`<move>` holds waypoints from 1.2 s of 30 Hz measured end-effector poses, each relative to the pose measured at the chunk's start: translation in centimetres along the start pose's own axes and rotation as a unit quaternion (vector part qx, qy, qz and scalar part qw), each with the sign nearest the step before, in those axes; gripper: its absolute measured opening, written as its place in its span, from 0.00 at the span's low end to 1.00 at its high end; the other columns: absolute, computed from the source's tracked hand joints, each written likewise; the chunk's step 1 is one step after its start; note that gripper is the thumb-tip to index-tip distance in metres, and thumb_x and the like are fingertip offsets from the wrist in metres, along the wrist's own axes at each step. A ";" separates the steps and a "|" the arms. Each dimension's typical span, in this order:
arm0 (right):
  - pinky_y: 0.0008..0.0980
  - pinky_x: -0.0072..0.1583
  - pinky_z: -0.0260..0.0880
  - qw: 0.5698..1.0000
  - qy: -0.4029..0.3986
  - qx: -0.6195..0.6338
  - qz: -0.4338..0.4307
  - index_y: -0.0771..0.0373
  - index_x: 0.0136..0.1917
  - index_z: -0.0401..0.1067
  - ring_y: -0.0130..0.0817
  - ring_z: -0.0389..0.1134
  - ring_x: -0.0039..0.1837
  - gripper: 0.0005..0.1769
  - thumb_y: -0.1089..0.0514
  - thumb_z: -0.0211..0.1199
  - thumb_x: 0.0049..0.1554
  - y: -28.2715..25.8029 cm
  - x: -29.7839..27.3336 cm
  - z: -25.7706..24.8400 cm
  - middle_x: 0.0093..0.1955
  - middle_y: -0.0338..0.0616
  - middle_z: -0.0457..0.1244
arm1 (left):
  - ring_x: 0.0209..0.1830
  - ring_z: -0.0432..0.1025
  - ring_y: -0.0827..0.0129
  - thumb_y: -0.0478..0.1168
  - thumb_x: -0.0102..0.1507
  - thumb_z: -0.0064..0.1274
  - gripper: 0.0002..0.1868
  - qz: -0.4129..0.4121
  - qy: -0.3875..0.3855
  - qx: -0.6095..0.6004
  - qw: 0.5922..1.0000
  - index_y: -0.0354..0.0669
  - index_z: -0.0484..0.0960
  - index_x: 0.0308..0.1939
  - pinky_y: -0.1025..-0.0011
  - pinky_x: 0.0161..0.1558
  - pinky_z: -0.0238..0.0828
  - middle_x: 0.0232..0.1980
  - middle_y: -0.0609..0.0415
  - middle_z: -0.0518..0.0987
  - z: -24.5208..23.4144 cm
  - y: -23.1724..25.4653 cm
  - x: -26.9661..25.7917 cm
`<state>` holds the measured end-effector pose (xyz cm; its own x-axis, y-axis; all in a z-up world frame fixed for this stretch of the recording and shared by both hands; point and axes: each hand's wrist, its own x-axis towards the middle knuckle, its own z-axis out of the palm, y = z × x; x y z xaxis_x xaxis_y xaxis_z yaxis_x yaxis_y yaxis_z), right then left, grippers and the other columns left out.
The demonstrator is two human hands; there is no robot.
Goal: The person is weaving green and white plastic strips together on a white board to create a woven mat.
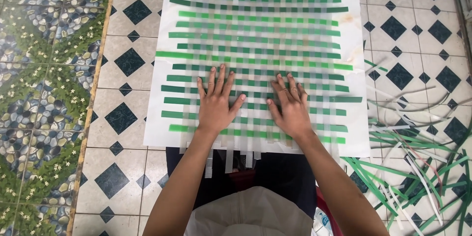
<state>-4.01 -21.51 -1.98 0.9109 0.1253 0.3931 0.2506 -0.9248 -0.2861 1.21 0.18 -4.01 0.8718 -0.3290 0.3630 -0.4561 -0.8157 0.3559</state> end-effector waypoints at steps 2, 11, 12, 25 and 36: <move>0.50 0.70 0.49 0.999 0.013 0.035 0.009 0.56 0.62 0.71 0.43 0.57 0.74 0.18 0.50 0.56 0.61 -0.4 -0.2 -1.6 0.67 0.42 0.63 | 0.78 0.44 0.51 0.66 0.64 0.42 0.38 0.001 -0.001 -0.002 1.000 0.47 0.66 0.70 0.37 0.69 0.29 0.78 0.47 0.53 -0.3 0.4 0.5; 0.35 0.50 0.67 0.939 0.225 0.127 0.228 0.62 0.48 0.74 0.40 0.69 0.36 0.07 0.59 0.57 0.61 1.6 -16.3 -8.1 0.30 0.38 0.67 | 0.78 0.44 0.50 0.69 0.59 0.50 0.44 0.003 0.012 0.006 1.000 0.45 0.67 0.71 0.37 0.69 0.28 0.77 0.46 0.54 0.2 0.4 0.5; 0.39 0.44 0.67 0.929 0.179 0.105 0.308 0.62 0.56 0.66 0.45 0.69 0.37 0.09 0.59 0.57 0.63 2.0 -17.1 -8.9 0.36 0.45 0.67 | 0.78 0.44 0.50 0.69 0.59 0.50 0.44 0.005 0.016 0.016 1.000 0.44 0.67 0.71 0.36 0.69 0.28 0.77 0.45 0.54 0.3 0.5 0.4; 0.27 0.33 0.57 0.850 0.082 0.250 0.455 0.69 0.53 0.71 0.31 0.61 0.27 0.08 0.66 0.59 0.60 1.5 -15.5 -9.2 0.32 0.51 0.66 | 0.79 0.38 0.52 0.71 0.61 0.45 0.45 -0.006 -0.039 0.016 0.999 0.47 0.63 0.73 0.35 0.69 0.23 0.79 0.48 0.49 0.3 0.2 0.4; 0.32 0.36 0.62 0.940 0.036 0.010 0.340 0.58 0.54 0.77 0.37 0.61 0.26 0.10 0.59 0.67 0.58 2.5 -16.6 -9.6 0.25 0.43 0.63 | 0.80 0.36 0.54 0.74 0.61 0.39 0.47 -0.024 -0.077 0.007 0.997 0.48 0.61 0.74 0.35 0.69 0.21 0.80 0.50 0.47 -0.3 0.3 0.4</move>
<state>-21.67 -29.37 -0.85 0.8381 -0.5178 0.1717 -0.3747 -0.7751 -0.5087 1.42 -0.02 -3.45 0.9102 -0.3581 0.2082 -0.4117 -0.8380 0.3581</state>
